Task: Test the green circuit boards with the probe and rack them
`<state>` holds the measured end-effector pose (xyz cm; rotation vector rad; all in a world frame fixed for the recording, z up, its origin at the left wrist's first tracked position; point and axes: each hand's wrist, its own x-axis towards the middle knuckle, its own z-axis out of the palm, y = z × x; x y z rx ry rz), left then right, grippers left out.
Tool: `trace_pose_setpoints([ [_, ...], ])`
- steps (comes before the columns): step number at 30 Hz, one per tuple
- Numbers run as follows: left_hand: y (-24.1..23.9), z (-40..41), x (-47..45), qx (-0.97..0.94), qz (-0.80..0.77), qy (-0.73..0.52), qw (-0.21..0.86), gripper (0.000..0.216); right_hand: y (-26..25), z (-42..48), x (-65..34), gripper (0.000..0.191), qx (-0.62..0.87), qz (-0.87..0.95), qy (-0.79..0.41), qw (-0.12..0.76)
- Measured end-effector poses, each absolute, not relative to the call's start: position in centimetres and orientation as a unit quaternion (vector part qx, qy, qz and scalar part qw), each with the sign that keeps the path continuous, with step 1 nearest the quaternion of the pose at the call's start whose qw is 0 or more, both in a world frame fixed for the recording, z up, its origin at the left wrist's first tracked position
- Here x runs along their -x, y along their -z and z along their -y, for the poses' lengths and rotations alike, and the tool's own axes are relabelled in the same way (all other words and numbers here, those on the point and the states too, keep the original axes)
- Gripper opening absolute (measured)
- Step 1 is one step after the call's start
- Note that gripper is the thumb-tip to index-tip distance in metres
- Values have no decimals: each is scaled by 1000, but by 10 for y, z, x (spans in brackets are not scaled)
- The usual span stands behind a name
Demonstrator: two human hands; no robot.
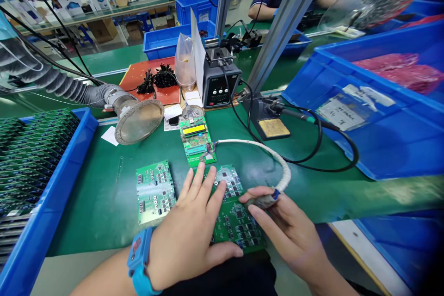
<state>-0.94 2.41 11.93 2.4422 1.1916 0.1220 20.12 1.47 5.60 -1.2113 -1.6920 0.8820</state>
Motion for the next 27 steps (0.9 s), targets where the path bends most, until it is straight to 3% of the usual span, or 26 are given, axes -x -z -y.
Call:
trace_pose_setpoints([
  [5, -123, -27, 8, -864, -457, -34, 208, 119, -57, -15, -201, 20, 489, 671, -359, 425],
  [10, -126, -31, 4, -854, -475, 20, 211, 130, -61, -16, -199, 19, 482, 676, -353, 431],
  [27, -119, -27, 1, -858, -490, -24, 154, 127, -62, -16, -198, 18, 486, 662, -368, 436],
])
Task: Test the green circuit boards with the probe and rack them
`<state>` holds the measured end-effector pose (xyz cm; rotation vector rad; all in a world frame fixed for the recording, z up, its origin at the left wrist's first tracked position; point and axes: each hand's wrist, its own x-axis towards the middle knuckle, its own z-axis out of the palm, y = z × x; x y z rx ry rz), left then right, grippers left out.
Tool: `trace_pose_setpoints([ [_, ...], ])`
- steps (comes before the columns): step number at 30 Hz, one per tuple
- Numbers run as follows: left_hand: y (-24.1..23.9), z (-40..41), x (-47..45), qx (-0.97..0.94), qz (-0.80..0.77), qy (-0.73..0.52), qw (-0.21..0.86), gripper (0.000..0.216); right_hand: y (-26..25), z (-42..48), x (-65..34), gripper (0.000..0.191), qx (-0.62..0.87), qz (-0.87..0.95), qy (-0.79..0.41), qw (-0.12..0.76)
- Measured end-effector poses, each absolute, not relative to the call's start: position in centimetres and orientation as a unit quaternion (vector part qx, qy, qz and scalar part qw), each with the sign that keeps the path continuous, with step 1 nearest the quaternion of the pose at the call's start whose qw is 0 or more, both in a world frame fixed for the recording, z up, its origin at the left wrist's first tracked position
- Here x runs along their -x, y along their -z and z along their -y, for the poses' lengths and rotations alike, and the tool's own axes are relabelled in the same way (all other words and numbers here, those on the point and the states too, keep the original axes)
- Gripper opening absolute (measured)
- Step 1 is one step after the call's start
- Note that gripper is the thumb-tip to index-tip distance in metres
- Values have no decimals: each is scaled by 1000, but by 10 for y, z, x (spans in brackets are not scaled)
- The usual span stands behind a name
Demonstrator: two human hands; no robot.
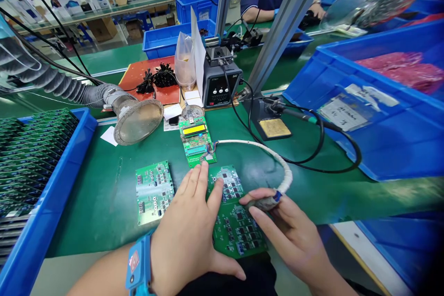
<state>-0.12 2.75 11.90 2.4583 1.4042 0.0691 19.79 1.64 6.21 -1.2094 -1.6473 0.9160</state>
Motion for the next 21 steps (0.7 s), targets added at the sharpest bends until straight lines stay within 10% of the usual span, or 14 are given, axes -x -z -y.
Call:
trace_pose_setpoints([
  [21, -121, -29, 3, -861, -485, -15, 150, 126, -63, -18, -198, 16, 484, 662, -365, 440],
])
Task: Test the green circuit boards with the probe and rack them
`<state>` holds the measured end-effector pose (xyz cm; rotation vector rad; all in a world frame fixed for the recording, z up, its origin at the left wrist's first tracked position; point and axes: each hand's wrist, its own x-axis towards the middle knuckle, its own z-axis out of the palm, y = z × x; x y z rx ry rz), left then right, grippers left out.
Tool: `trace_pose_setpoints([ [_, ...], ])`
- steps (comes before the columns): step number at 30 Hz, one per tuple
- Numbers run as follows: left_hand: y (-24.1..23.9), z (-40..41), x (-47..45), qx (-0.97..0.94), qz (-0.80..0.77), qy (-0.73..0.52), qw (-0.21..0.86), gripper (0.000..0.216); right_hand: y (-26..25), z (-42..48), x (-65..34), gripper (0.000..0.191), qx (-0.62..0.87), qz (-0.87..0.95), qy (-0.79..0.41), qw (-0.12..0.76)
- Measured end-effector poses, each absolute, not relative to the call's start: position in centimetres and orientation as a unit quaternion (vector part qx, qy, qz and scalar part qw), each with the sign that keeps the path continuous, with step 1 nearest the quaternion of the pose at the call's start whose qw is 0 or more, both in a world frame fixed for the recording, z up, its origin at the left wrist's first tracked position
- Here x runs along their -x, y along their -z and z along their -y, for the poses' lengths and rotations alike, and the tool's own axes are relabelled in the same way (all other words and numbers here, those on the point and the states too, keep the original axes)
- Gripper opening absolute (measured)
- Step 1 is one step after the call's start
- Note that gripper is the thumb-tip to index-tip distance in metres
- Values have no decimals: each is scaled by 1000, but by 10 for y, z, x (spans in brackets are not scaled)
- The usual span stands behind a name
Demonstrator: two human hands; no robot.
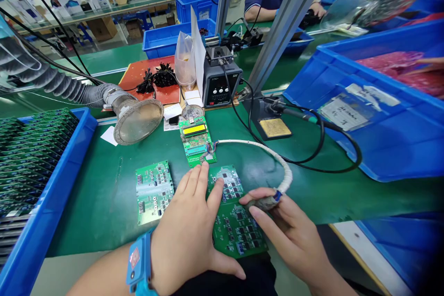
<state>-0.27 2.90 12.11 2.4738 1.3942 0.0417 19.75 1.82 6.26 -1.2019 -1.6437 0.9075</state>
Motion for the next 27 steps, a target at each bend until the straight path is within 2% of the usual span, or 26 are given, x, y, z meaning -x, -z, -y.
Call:
trace_pose_setpoints([
  [4, -122, -30, -1, -859, -489, -20, 151, 125, -65, -18, -198, 14, 479, 649, -380, 453],
  [10, -132, -30, 35, -863, -472, -64, 170, 128, -78, -37, -193, 18, 502, 540, -399, 545],
  [14, -124, -30, 94, -832, -519, -76, 180, 122, -77, -60, -183, 25, 508, 546, -421, 516],
  [19, -87, -34, 143, -797, -569, -22, 199, 113, -69, -72, -175, 29, 502, 584, -412, 488],
  [24, -74, -34, 138, -806, -569, -18, 165, 113, -65, -71, -174, 28, 501, 604, -395, 478],
  [27, -89, -31, 103, -822, -545, -101, 127, 94, -64, -70, -174, 28, 508, 610, -380, 474],
])
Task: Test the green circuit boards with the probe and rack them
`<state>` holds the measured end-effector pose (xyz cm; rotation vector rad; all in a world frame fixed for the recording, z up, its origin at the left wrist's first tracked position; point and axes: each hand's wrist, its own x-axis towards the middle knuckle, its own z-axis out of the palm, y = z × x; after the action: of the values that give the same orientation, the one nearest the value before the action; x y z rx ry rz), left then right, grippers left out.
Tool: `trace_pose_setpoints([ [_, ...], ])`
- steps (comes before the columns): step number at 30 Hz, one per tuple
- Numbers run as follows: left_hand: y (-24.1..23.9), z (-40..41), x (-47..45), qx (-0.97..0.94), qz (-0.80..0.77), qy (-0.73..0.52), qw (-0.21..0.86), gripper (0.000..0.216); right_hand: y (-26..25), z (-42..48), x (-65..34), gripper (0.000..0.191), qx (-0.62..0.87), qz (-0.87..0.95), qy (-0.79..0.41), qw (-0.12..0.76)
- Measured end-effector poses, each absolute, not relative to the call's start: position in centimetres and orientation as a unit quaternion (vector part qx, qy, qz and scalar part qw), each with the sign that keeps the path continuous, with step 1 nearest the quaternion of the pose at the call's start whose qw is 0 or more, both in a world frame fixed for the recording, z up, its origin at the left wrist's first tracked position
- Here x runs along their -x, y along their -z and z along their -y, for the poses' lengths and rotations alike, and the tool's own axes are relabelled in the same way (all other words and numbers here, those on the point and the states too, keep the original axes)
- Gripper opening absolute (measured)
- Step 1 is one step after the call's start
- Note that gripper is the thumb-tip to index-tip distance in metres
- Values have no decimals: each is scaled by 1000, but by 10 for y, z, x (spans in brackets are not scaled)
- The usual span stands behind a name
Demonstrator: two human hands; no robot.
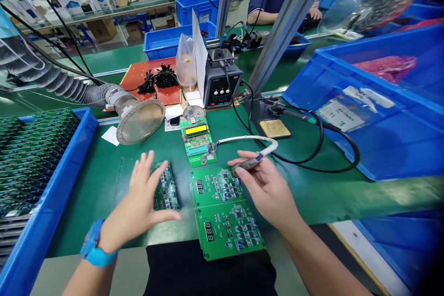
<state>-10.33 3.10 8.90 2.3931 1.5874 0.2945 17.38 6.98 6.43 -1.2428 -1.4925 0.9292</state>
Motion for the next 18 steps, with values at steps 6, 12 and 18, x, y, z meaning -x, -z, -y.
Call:
trace_pose_setpoints([
  [6, -104, -29, 25, -877, -406, -131, 221, 92, -66, -71, -174, 28, 517, 653, -335, 441],
  [12, -96, -32, 18, -878, -405, -125, 224, 82, -63, -74, -171, 25, 528, 644, -331, 445],
  [18, -99, -32, 18, -873, -410, -125, 233, 83, -57, -76, -169, 19, 530, 618, -343, 469],
])
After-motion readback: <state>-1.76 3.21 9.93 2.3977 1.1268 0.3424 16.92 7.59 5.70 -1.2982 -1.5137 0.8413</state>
